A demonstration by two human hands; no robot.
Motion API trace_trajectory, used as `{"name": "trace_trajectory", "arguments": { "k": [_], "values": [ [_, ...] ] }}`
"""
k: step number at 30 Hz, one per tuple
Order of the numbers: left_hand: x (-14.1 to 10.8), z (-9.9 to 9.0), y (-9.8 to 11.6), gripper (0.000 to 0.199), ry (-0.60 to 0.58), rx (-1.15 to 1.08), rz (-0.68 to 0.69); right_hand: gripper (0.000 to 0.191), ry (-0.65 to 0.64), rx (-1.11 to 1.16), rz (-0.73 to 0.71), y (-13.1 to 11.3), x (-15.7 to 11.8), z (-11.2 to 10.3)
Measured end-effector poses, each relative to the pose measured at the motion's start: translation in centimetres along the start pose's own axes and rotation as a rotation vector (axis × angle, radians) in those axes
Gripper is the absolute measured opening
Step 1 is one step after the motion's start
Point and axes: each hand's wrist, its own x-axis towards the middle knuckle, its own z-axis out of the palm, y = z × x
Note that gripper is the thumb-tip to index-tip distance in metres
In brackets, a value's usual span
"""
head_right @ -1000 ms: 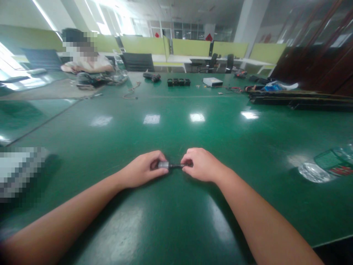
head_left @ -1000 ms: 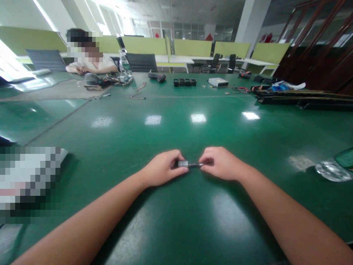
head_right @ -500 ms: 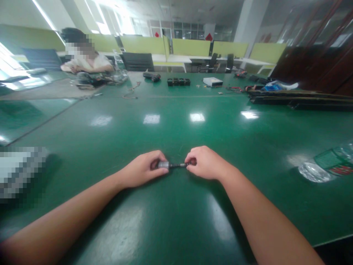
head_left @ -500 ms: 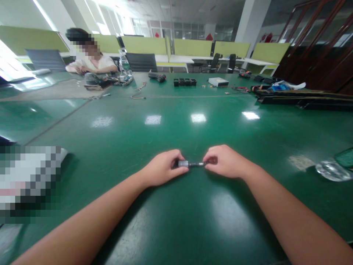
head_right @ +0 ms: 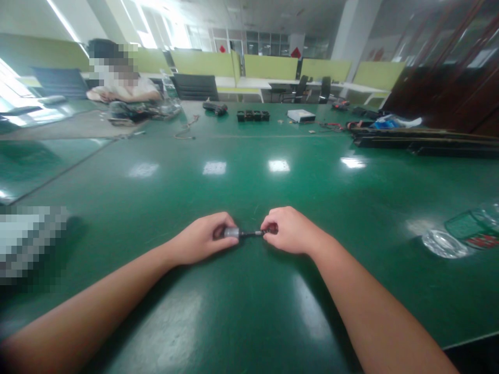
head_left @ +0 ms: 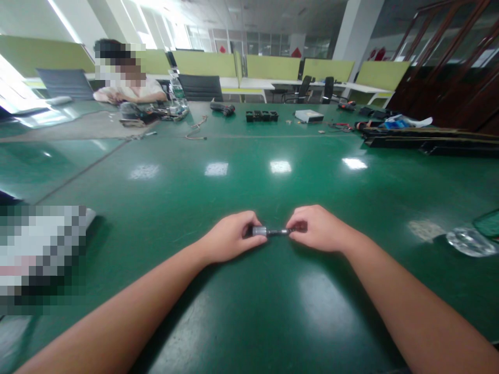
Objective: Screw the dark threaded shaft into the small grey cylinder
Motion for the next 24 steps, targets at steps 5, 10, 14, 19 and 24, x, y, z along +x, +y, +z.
{"name": "trace_trajectory", "arguments": {
  "k": [5,10,14,19,24],
  "values": [
    [0.0,0.1,-0.2,0.032,0.002,0.010,0.011,0.010,0.022,0.023,-0.113,-1.1,0.8,1.4],
    [0.0,0.2,-0.5,0.031,0.001,-0.004,0.028,0.034,0.082,0.144,-0.115,-1.4,1.3,2.9],
    [0.1,0.2,-0.5,0.033,0.000,-0.009,0.017,0.042,0.088,0.241,-0.041,-1.0,0.9,2.8],
    [0.1,0.2,-0.4,0.031,0.002,-0.031,0.020,0.028,0.076,0.149,-0.073,-1.1,1.0,2.4],
    [0.1,0.2,-0.4,0.032,0.015,-0.025,0.023,0.022,0.075,0.107,-0.094,-1.4,1.2,2.7]
  ]
}}
